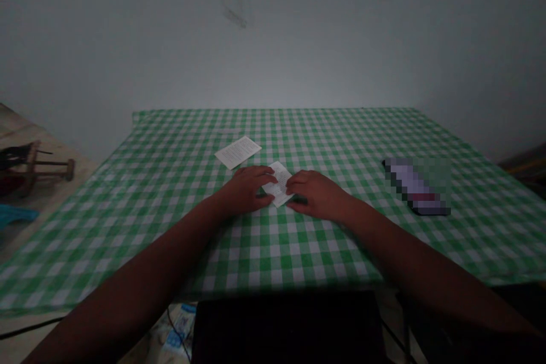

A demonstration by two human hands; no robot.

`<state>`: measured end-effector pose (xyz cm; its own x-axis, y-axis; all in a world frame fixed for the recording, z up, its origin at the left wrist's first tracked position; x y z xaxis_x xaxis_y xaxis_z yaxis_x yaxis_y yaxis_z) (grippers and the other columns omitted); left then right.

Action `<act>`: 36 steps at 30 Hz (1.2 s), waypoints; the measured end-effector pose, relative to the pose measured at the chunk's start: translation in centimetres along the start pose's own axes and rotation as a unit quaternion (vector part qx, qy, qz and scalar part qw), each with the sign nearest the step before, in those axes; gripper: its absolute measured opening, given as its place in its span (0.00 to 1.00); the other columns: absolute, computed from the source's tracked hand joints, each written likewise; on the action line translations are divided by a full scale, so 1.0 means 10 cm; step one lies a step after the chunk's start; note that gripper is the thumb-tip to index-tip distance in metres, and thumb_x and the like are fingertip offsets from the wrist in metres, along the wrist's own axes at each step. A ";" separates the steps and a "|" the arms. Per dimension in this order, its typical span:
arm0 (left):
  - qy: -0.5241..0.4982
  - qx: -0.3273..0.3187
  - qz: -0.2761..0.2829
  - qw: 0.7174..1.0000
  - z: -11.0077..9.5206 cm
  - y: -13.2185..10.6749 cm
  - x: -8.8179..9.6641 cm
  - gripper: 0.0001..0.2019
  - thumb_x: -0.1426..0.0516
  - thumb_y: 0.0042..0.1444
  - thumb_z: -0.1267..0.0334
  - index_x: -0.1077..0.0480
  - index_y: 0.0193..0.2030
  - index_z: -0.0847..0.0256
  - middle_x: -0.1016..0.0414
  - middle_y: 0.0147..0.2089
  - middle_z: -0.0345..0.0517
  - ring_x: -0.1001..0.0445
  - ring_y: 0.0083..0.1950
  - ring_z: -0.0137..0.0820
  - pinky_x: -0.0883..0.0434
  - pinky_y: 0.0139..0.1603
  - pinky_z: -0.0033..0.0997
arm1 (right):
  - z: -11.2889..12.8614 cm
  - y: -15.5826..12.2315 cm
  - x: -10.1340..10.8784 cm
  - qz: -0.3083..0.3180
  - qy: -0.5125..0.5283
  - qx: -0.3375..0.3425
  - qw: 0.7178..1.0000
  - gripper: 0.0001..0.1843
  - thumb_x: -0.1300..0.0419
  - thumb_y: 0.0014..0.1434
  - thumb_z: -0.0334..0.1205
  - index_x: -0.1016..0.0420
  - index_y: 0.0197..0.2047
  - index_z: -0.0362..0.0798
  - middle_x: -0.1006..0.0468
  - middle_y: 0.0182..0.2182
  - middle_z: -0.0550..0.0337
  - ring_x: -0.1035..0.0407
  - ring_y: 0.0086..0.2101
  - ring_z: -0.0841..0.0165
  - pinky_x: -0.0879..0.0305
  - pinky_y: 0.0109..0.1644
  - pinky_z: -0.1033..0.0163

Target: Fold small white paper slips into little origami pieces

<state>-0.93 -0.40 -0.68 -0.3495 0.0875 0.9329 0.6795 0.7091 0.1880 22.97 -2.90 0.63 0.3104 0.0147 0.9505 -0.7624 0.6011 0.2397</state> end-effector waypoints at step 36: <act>-0.067 0.038 -0.101 0.992 0.02 0.01 -0.03 0.39 0.36 0.58 0.58 0.51 0.70 0.57 0.37 0.69 0.60 0.33 0.68 0.47 0.33 0.67 0.54 | 0.00 -0.02 -0.07 -0.020 0.081 0.026 0.996 0.16 0.35 0.61 0.38 0.23 0.52 0.46 0.20 0.51 0.47 0.27 0.52 0.57 0.32 0.60 0.49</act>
<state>-0.88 -0.22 -0.96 -0.5601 0.0269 0.8280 0.5375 0.7724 0.3385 22.90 -3.02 -0.03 0.4254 0.1240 0.8965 -0.7747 0.5620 0.2899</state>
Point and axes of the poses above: each hand's wrist, its own y-axis towards the middle knuckle, its own x-axis out of the back of the hand, z = x × y, the point moved 1 cm from there along y, towards the middle knuckle
